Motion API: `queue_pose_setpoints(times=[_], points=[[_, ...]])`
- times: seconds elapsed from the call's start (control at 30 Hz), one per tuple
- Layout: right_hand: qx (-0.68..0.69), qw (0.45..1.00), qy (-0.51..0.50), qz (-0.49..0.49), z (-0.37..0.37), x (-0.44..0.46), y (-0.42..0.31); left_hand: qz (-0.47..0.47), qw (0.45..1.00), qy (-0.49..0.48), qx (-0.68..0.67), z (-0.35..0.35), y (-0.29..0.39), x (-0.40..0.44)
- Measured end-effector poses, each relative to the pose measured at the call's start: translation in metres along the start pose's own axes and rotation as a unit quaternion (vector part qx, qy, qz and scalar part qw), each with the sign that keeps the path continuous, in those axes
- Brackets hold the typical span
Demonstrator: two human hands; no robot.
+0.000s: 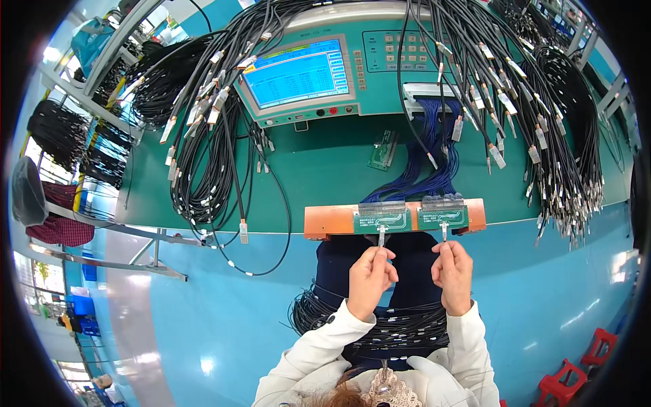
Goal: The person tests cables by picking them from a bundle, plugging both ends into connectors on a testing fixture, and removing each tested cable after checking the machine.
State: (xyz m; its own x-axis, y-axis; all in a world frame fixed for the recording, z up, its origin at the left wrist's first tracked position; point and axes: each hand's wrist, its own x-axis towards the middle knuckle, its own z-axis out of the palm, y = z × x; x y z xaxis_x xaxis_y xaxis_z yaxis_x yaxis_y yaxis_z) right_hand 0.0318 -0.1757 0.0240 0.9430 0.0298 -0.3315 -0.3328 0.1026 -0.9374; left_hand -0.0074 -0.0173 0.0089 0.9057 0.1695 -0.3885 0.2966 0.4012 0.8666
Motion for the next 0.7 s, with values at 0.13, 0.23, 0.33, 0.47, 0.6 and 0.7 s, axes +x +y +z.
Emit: queue_pose_setpoints(times=[0.13,0.23,0.33,0.47,0.6,0.7], points=[[-0.004,1.000,0.002,-0.007,0.000,0.001,0.002,0.040,0.995,0.037,0.087,0.007,0.002,-0.002],[0.000,1.000,-0.004,-0.010,-0.001,0.001,0.002,0.066,0.987,0.054,0.136,0.010,0.004,-0.002],[-0.002,1.000,-0.002,-0.005,0.000,0.001,0.002,0.097,0.976,0.068,0.182,0.012,0.004,-0.003],[0.008,1.000,-0.005,-0.004,-0.001,0.001,0.002,0.162,0.951,0.093,0.248,0.015,0.011,0.000],[0.012,1.000,-0.010,-0.006,-0.001,0.001,0.002,0.158,0.949,0.105,0.254,0.007,0.017,0.007],[0.010,1.000,-0.007,-0.005,-0.001,0.002,0.003,0.152,0.952,0.078,0.253,0.008,0.015,-0.004]])
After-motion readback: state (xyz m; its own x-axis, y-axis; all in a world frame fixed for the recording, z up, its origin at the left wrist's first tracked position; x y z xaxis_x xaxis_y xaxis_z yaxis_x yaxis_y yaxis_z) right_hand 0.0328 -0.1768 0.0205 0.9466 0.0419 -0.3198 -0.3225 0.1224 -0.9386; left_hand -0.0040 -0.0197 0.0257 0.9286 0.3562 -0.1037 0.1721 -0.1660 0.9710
